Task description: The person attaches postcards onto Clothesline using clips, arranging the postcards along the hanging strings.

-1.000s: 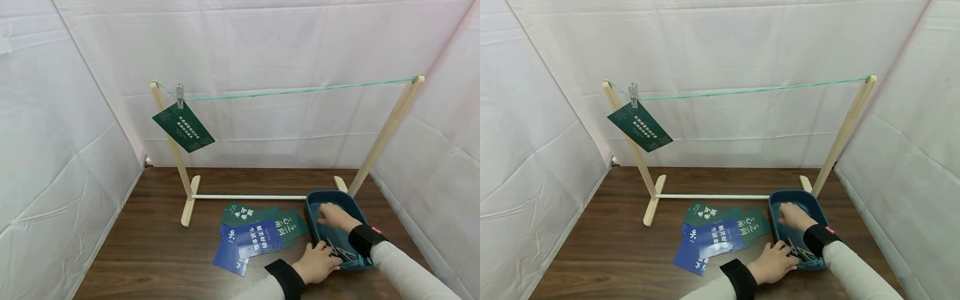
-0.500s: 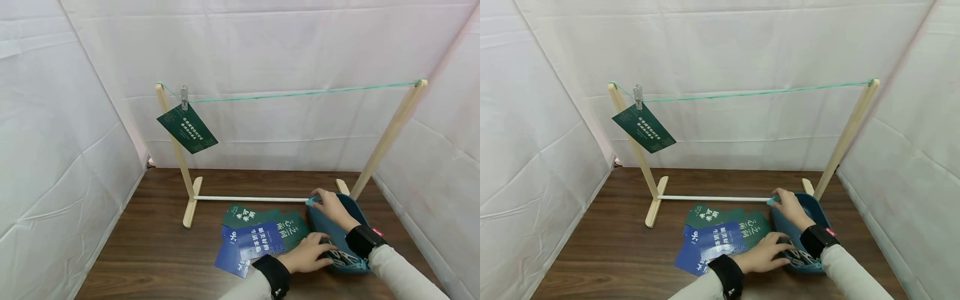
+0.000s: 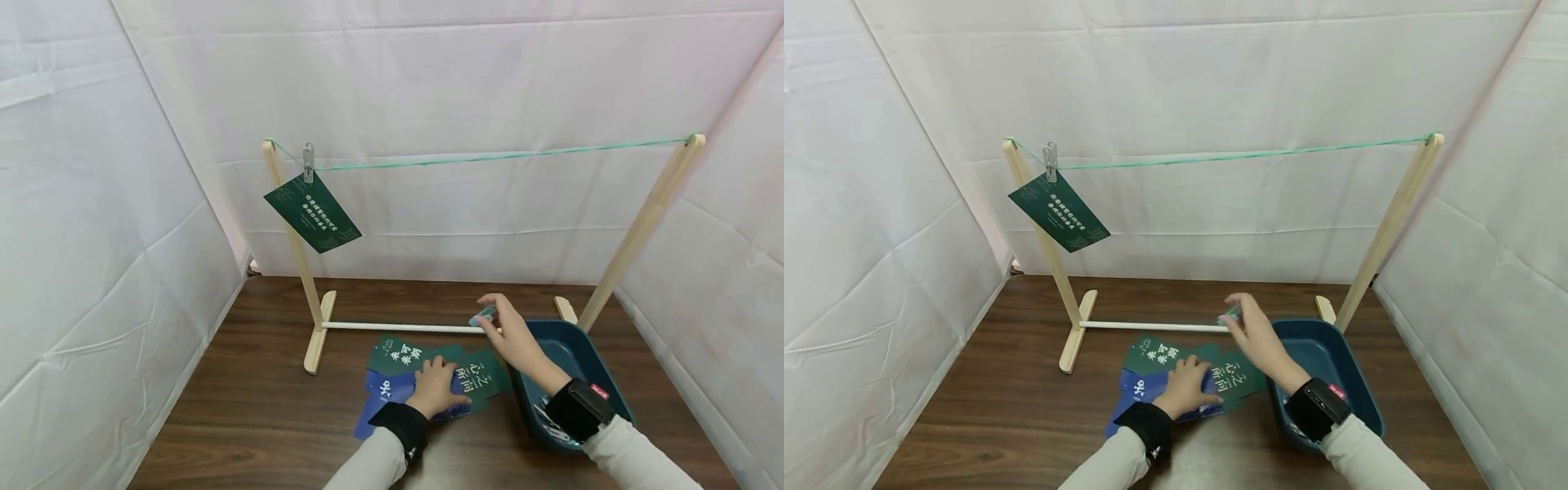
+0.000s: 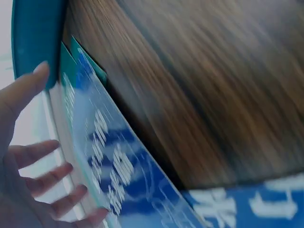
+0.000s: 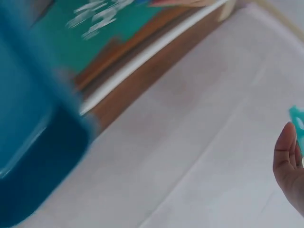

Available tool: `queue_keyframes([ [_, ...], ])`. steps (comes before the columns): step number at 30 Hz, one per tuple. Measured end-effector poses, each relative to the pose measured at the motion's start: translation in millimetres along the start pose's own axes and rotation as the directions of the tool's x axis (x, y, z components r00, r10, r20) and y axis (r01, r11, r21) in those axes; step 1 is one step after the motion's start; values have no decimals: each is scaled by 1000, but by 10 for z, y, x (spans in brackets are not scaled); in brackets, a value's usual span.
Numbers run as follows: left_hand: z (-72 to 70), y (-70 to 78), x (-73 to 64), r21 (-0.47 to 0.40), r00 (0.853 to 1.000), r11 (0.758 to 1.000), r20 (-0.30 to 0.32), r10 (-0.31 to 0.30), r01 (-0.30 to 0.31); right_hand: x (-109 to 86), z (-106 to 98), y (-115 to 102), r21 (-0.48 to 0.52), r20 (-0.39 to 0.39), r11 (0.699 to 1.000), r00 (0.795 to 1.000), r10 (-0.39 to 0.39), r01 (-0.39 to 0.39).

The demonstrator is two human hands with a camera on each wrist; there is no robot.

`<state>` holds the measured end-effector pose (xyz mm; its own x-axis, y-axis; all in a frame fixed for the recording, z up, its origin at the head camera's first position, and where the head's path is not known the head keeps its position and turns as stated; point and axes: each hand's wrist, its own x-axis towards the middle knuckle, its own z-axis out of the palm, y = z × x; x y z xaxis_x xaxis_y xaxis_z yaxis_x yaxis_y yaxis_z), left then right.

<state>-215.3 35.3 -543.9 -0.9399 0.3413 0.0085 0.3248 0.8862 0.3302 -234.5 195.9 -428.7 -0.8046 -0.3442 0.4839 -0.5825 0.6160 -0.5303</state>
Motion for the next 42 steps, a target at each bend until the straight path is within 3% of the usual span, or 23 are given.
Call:
queue_keyframes([
  [1, 5, -25, 1, 20, 1000, 1000, 24, -20, 20, 6, 23, -46, 45, -16, 999, 1000, -26, 27],
  [3, -8, -61, -7, 37, 995, 998, 78, -57, 55, -3, 219, 163, 165, -55, 980, 993, -106, 114],
  [6, -50, -102, -27, 27, 983, 994, 145, -113, 110, -17, 418, 263, 296, -117, 924, 969, -217, 242],
  [8, -87, -127, -40, -14, 981, 989, 132, -143, 146, -30, 425, 111, 350, -128, 886, 953, -275, 303],
  [9, -99, -143, -40, -42, 979, 985, 119, -163, 169, -25, 344, -143, 339, -134, 889, 951, -279, 309],
  [11, -121, -176, -37, -83, 974, 972, 82, -213, 220, -26, 284, -377, 358, -137, 874, 944, -299, 329],
  [13, -135, -207, -32, -102, 960, 955, 47, -275, 278, -25, 178, -657, 365, -128, 879, 952, -277, 305],
  [14, -141, -221, -33, -111, 950, 944, 38, -309, 311, -20, 252, -584, 373, -148, 868, 945, -292, 327],
  [16, -141, -252, -35, -133, 928, 918, 38, -371, 373, -24, 246, -682, 361, -155, 872, 943, -295, 332],
  [19, -159, -280, -57, -152, 897, 884, 63, -437, 441, -57, 291, -726, 300, -136, 896, 944, -300, 328],
  [22, -170, -312, -61, -114, 885, 877, 76, -460, 466, -109, 303, -781, 218, -97, 932, 957, -273, 288],
  [24, -172, -339, -53, -55, 889, 888, 70, -453, 457, -133, 324, -779, 221, -88, 935, 961, -264, 277],
  [25, -174, -354, -49, -29, 893, 894, 62, -445, 447, -161, 451, -585, 245, -88, 925, 957, -276, 290],
  [28, -175, -422, -41, 16, 903, 904, 44, -427, 427, -179, 470, -568, 278, -89, 913, 955, -284, 298],
  [31, -210, -520, -56, 16, 910, 910, 11, -414, 413, -181, 476, -556, 309, -90, 899, 951, -297, 310],
  [32, -232, -554, -65, 18, 912, 911, -4, -411, 411, -161, 404, -674, 308, -104, 898, 949, -298, 315],
  [36, -394, -660, -118, 12, 921, 923, -74, -382, 384, -156, 390, -640, 296, -119, 906, 953, -278, 301],
  [39, -564, -709, -167, -29, 942, 950, -125, -311, 310, -147, 297, -708, 265, -125, 930, 965, -230, 256],
  [42, -726, -763, -206, -111, 972, 980, -149, -182, 166, -137, 237, -712, 235, -141, 946, 971, -192, 221],
])
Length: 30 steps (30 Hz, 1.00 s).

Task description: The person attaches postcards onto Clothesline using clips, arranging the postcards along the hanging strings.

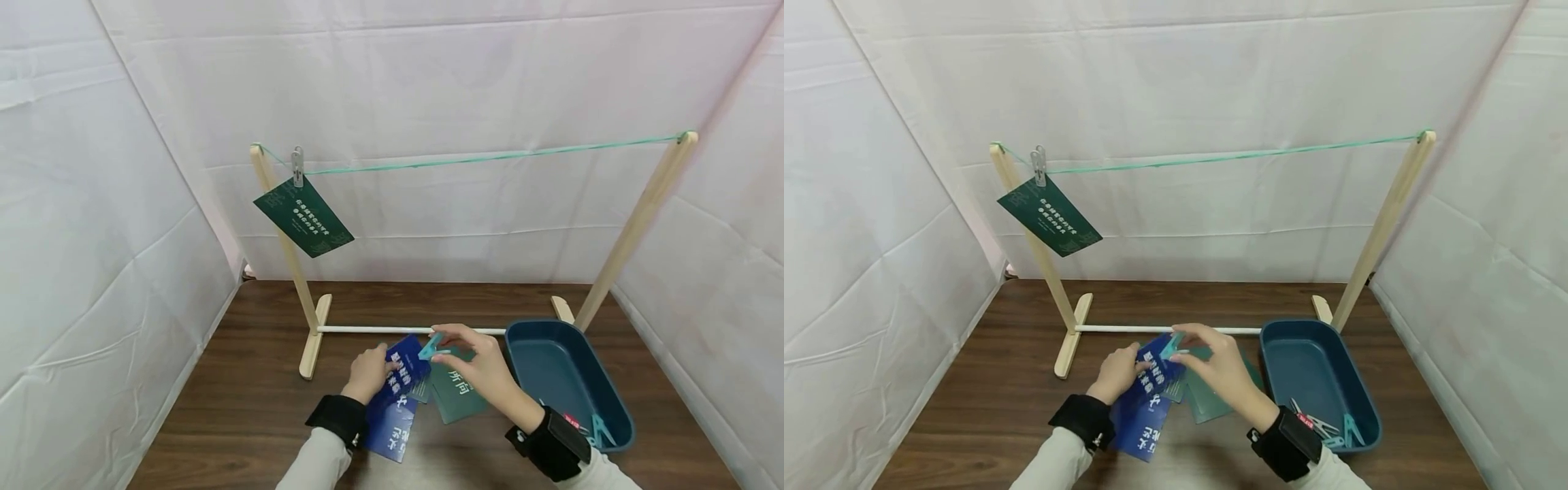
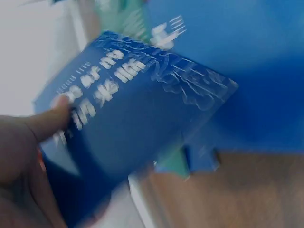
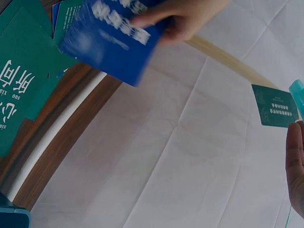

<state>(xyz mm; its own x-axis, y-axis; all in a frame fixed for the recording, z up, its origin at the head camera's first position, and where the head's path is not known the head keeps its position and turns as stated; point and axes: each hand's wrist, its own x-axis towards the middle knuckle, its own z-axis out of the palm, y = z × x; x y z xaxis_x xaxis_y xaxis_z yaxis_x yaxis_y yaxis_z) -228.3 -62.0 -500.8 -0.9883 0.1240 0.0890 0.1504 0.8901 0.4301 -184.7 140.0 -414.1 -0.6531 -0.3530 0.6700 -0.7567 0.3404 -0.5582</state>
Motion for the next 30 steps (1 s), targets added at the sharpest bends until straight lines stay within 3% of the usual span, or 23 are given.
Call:
queue_keyframes([
  [1, -51, -11, 1, -59, 999, 998, 5, 36, -36, -2, -14, 3, -13, -6, 1000, 1000, 13, -13],
  [2, -97, -21, 4, -119, 997, 990, 4, 72, -71, -96, 39, 291, -4, -21, 1000, 1000, 6, -6],
  [4, -170, -28, 22, -245, 994, 964, 24, 110, -101, -96, 19, 302, -23, -43, 999, 998, 38, -39],
  [7, -238, -17, 43, -428, 993, 900, 42, 111, -83, -89, 4, 322, -47, -75, 995, 993, 89, -93],
  [8, -255, -12, 47, -467, 993, 880, 36, 112, -82, -81, 2, 326, -53, -78, 993, 991, 105, -109],
  [9, -265, -10, 52, -500, 994, 863, 35, 106, -75, 20, -63, 52, -83, -71, 986, 988, 137, -142],
  [11, -279, -12, 52, -542, 994, 836, 10, 106, -84, 29, -62, 81, -104, -50, 981, 986, 157, -161],
  [16, -312, -17, 65, -558, 992, 821, -74, 99, -124, 53, -90, 132, -155, 19, 971, 983, 185, -180],
  [20, -369, -1, 89, -593, 986, 792, -153, 65, -144, 129, -126, 113, -157, 37, 969, 980, 198, -190],
  [25, -511, 58, 170, -677, 970, 713, -243, 20, -184, 342, -130, 23, -126, 7, 970, 978, 209, -206],
  [30, -713, 145, 282, -753, 945, 605, -328, -6, -258, 727, -123, -58, -86, -39, 990, 993, 111, -114],
])
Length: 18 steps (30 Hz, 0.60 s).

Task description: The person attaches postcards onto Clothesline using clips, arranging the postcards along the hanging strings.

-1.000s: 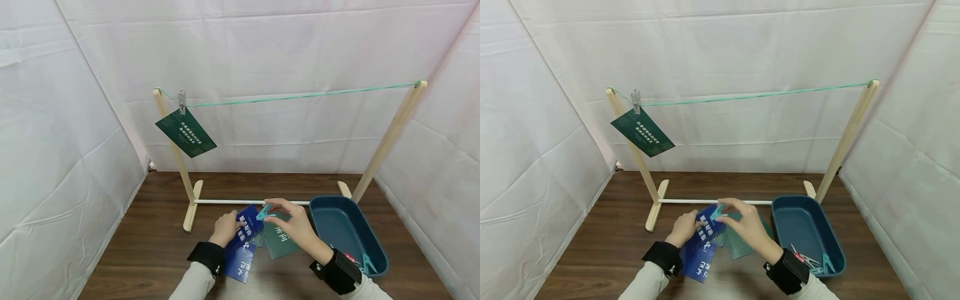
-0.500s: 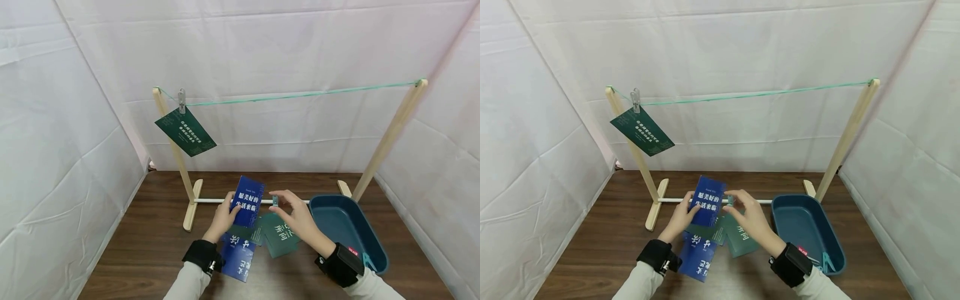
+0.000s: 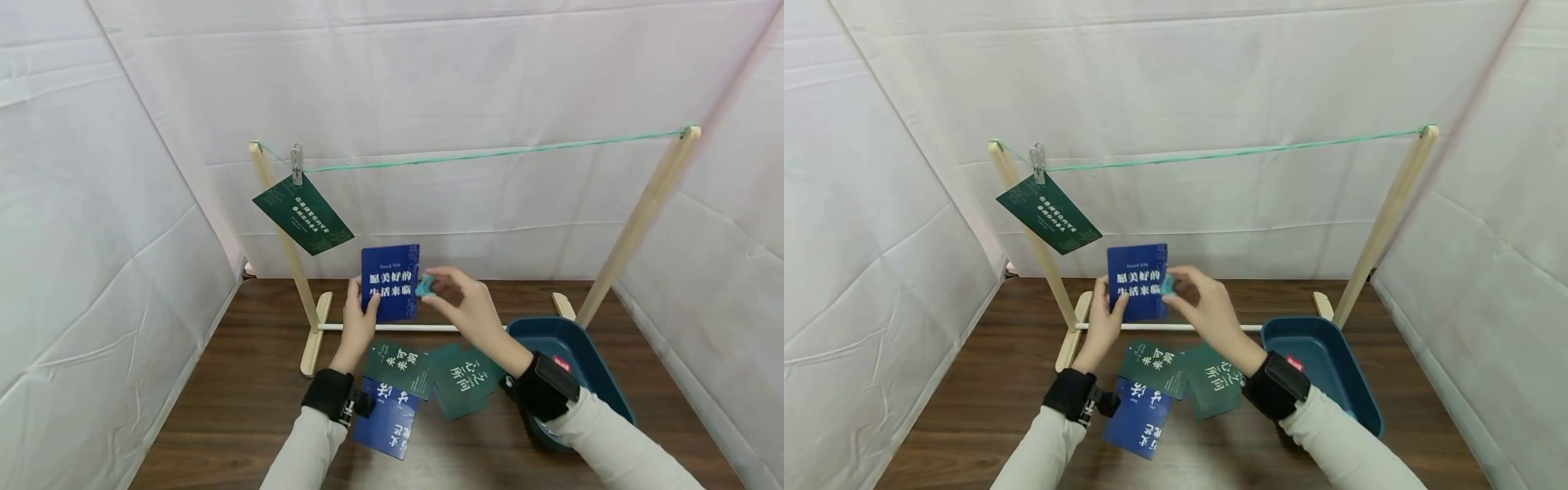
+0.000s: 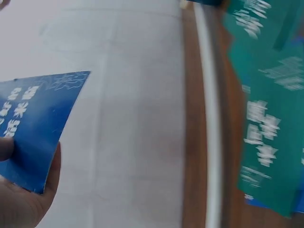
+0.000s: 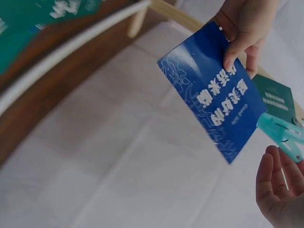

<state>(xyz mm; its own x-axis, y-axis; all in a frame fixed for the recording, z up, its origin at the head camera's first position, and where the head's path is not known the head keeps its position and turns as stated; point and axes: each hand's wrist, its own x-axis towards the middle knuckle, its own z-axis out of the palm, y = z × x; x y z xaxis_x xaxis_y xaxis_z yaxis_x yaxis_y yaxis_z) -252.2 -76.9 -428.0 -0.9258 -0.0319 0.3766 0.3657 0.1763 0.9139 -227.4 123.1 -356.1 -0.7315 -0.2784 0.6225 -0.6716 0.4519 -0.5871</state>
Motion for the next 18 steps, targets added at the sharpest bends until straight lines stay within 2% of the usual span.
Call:
queue_keyframes([
  [5, -77, 225, 184, -146, 993, 987, -113, 47, -63, 503, -45, -201, 49, -89, 994, 991, -96, 100],
  [10, -151, 407, 340, -286, 973, 955, -230, 16, -83, 995, -53, -472, 54, -170, 989, 977, -126, 137],
  [13, -154, 471, 412, -321, 963, 944, -270, -14, -76, 1237, -26, -619, 43, -204, 986, 968, -148, 160],
  [18, -134, 511, 476, -346, 953, 937, -298, -57, -52, 1571, 68, -765, 30, -240, 982, 955, -174, 187],
])
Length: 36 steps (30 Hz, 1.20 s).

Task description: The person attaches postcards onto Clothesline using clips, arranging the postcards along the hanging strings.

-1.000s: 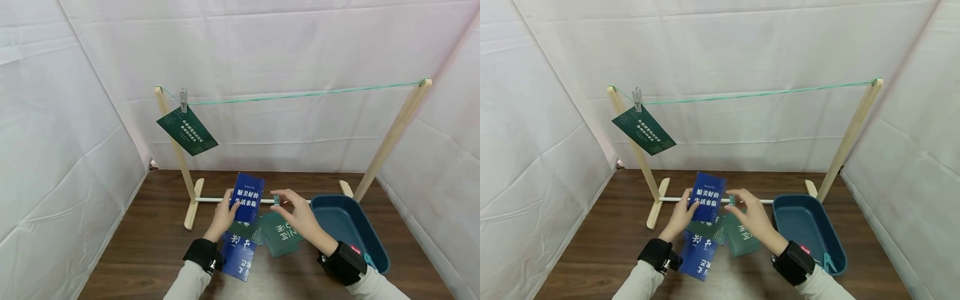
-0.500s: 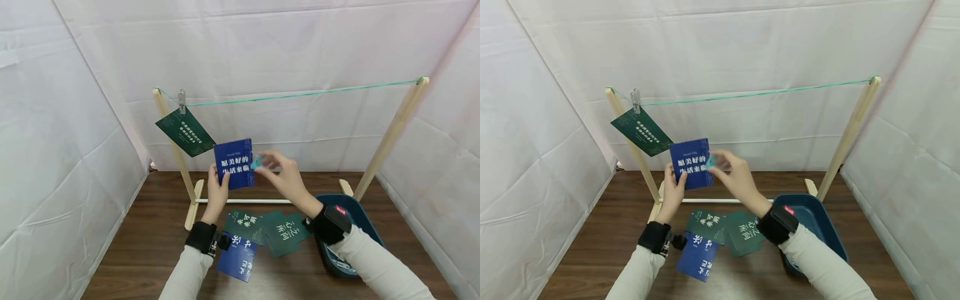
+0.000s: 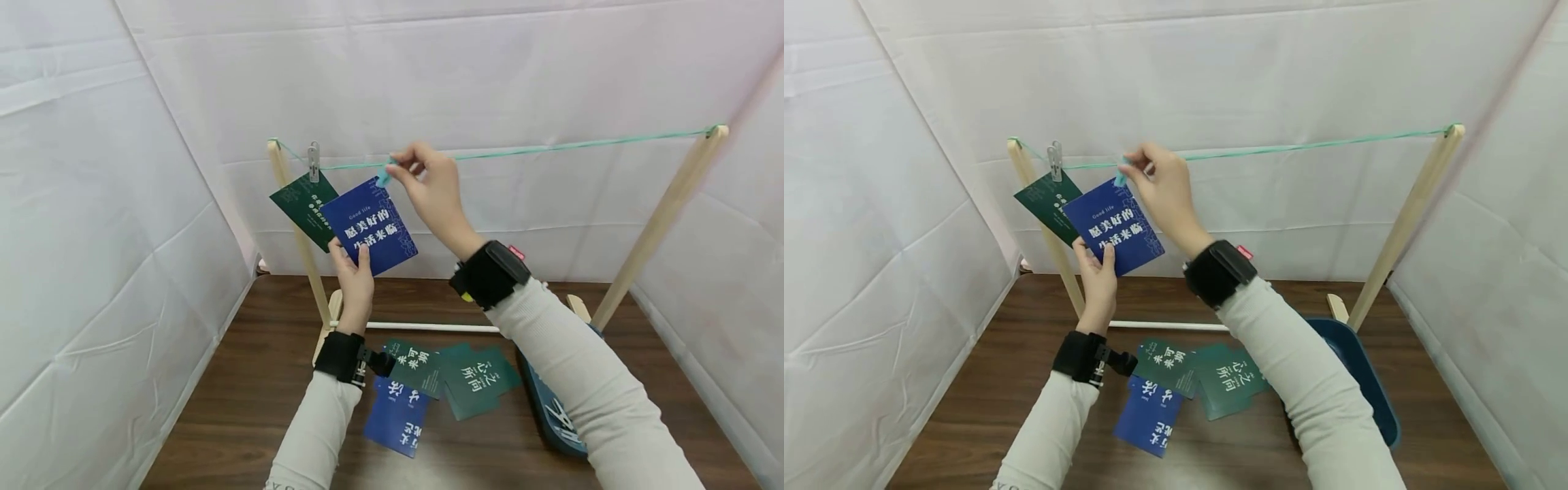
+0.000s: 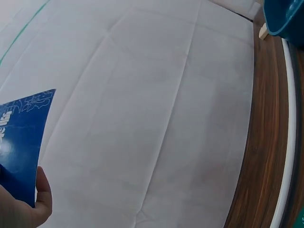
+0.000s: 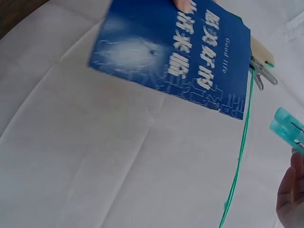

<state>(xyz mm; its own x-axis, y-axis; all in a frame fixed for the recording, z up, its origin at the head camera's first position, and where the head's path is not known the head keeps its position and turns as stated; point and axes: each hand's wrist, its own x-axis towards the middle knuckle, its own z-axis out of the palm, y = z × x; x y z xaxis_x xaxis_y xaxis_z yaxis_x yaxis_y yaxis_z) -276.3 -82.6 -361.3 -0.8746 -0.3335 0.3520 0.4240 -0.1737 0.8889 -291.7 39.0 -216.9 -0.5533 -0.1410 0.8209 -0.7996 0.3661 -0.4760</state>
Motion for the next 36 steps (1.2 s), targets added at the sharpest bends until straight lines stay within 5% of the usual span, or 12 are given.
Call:
queue_keyframes([
  [7, 78, 31, 81, -33, 999, 999, -23, 32, -33, 361, 164, -13, 2, -32, 997, 996, 78, -78],
  [14, 107, 83, 124, -49, 999, 999, -31, 23, -24, 572, 224, 20, -13, 21, 990, 990, 140, -139],
  [27, 66, 130, 148, -53, 999, 998, -39, 15, -18, 633, 289, 65, -54, 200, 975, 954, 221, -215],
  [36, 96, 90, 145, -70, 1000, 998, -27, -5, 3, 645, 250, 91, -82, 248, 957, 925, 289, -277],
])
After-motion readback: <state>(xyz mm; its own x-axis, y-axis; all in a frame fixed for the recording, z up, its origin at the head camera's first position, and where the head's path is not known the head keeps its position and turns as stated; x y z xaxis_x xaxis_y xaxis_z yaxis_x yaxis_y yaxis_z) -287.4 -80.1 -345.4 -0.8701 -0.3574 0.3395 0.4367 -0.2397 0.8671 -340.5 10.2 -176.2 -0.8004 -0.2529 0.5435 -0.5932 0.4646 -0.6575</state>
